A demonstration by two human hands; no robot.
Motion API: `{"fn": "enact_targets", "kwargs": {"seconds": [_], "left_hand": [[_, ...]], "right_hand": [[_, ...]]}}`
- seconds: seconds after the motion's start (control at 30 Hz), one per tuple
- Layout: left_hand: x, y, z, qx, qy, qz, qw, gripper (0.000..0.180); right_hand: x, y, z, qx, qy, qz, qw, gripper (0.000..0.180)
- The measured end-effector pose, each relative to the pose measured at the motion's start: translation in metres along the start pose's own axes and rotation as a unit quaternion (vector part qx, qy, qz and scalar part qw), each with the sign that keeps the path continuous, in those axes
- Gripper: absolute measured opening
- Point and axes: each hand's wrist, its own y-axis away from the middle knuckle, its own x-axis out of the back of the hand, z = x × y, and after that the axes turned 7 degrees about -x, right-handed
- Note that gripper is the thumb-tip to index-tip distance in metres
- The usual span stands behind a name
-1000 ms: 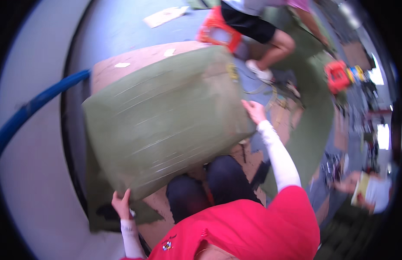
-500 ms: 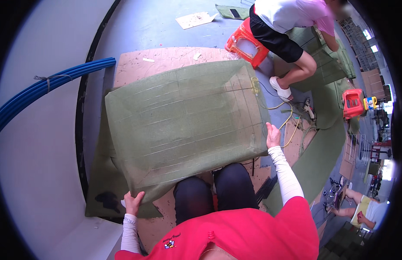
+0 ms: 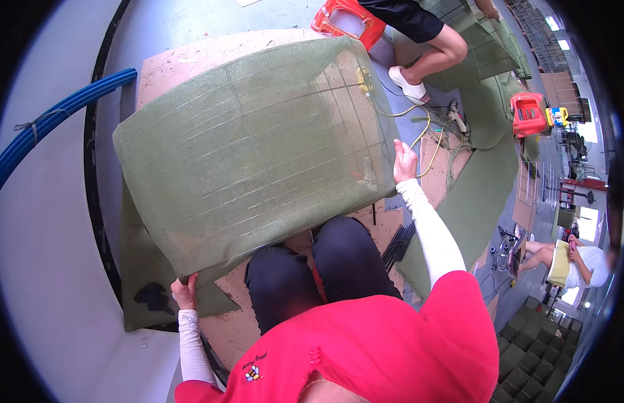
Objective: The person assembles green foam padding onto a metal wire frame using a hot glue gun.
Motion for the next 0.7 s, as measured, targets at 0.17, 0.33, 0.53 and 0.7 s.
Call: {"fn": "enact_targets", "kwargs": {"seconds": [0.17,0.33,0.53,0.7], "left_hand": [[-0.012,-0.005,0.009,0.053,0.064,0.044,0.996,0.015],[-0.002,0.025,0.027,0.129,0.125,-0.057,0.982,0.018],[-0.01,0.021,0.033,0.165,0.28,-0.095,0.941,0.025],[-0.02,0.025,0.032,0.175,0.282,-0.124,0.935,0.024]], "right_hand": [[-0.007,-0.013,0.003,0.02,-0.024,-0.004,1.0,0.051],[0.013,0.014,0.026,-0.003,-0.037,-0.041,0.998,0.058],[0.016,0.014,0.017,-0.044,-0.023,-0.087,0.995,0.057],[0.031,0.047,0.014,-0.096,-0.183,-0.166,0.964,0.049]]}}
